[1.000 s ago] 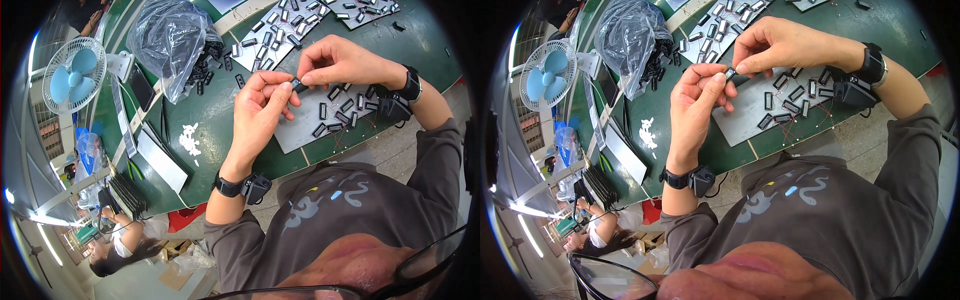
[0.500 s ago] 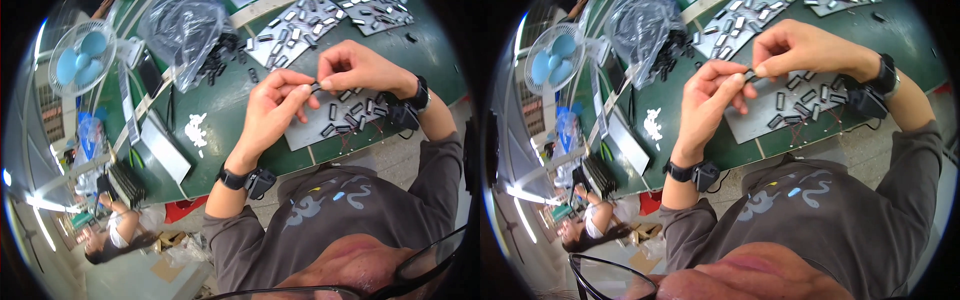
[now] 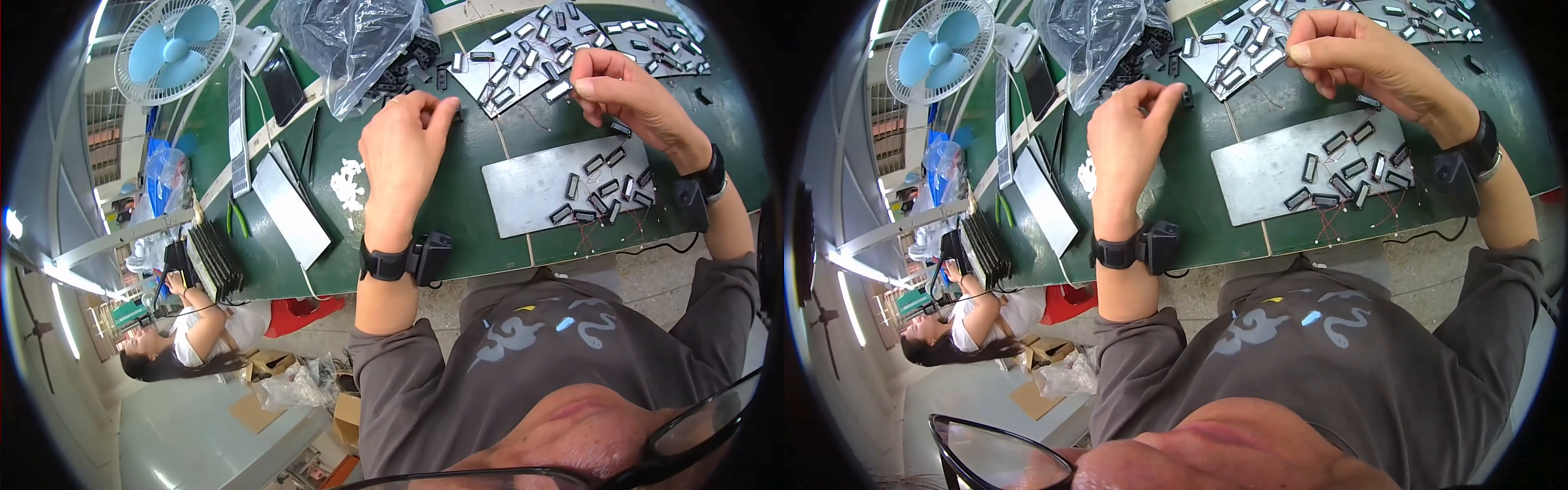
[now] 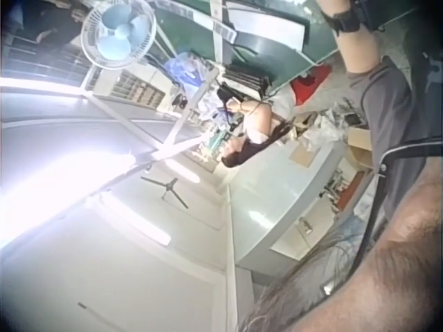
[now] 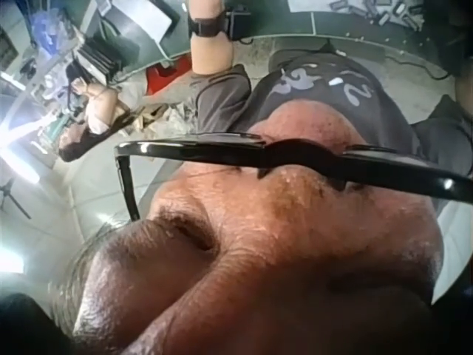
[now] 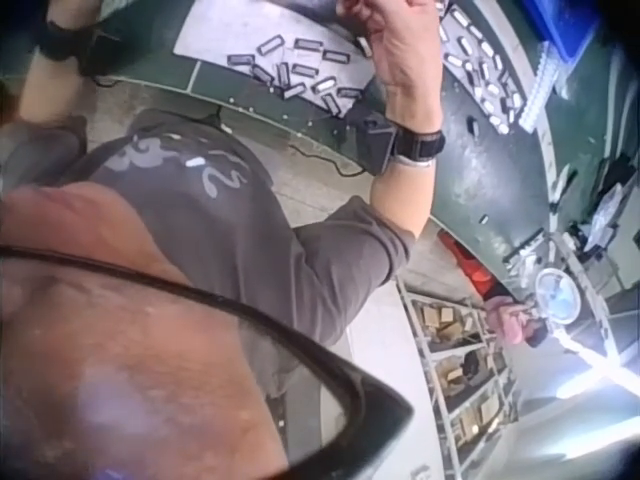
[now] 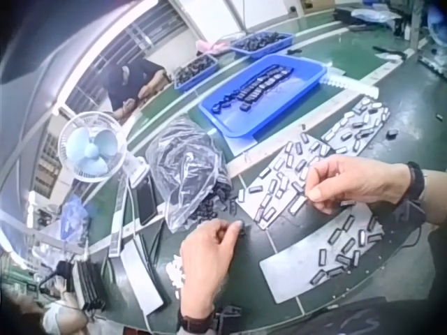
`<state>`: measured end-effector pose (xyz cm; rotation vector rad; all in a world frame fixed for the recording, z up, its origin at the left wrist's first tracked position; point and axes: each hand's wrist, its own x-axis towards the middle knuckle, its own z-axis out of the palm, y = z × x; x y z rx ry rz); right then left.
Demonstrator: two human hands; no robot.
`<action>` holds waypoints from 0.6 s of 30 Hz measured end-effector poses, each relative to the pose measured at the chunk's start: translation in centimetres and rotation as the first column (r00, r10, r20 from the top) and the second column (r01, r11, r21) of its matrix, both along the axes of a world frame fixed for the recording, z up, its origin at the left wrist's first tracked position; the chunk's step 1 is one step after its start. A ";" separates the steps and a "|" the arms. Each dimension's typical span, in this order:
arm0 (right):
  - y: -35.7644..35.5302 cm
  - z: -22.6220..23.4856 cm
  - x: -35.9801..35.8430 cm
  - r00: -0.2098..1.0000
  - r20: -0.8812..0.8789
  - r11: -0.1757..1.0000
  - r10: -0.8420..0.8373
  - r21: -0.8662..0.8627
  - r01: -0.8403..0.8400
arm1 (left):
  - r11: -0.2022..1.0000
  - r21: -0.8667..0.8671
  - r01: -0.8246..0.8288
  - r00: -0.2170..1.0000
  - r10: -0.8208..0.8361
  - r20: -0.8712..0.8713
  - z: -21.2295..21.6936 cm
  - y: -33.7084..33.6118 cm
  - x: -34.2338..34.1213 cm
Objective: Manually snapping together small black plastic parts at an industrial workbench.
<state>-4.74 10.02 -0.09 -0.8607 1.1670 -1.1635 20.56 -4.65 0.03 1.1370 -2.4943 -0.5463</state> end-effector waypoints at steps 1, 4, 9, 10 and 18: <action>0.0 0.0 -0.1 1.000 -0.026 1.000 0.007 -0.004 -0.007 | 0.997 -0.072 0.010 0.992 -0.001 0.128 -0.1 0.3 -0.3; 0.0 -0.2 -0.1 0.997 -0.077 1.000 0.018 -0.010 -0.019 | 0.996 -0.085 0.039 0.998 -0.036 0.043 -1.1 0.2 -0.4; 0.1 -0.4 0.0 0.996 -0.084 1.000 0.011 -0.021 -0.013 | 0.988 -0.108 0.110 0.992 -0.103 0.068 -0.9 0.3 -0.2; 0.2 -0.4 0.0 0.997 -0.074 1.000 -0.001 -0.020 0.000 | 0.988 -0.108 0.113 0.992 -0.106 0.066 -0.7 0.3 -0.3; 0.0 -0.2 0.6 0.996 0.012 0.996 -0.083 -0.013 0.084 | 0.526 0.763 0.376 0.843 0.147 -0.517 0.0 1.9 -1.5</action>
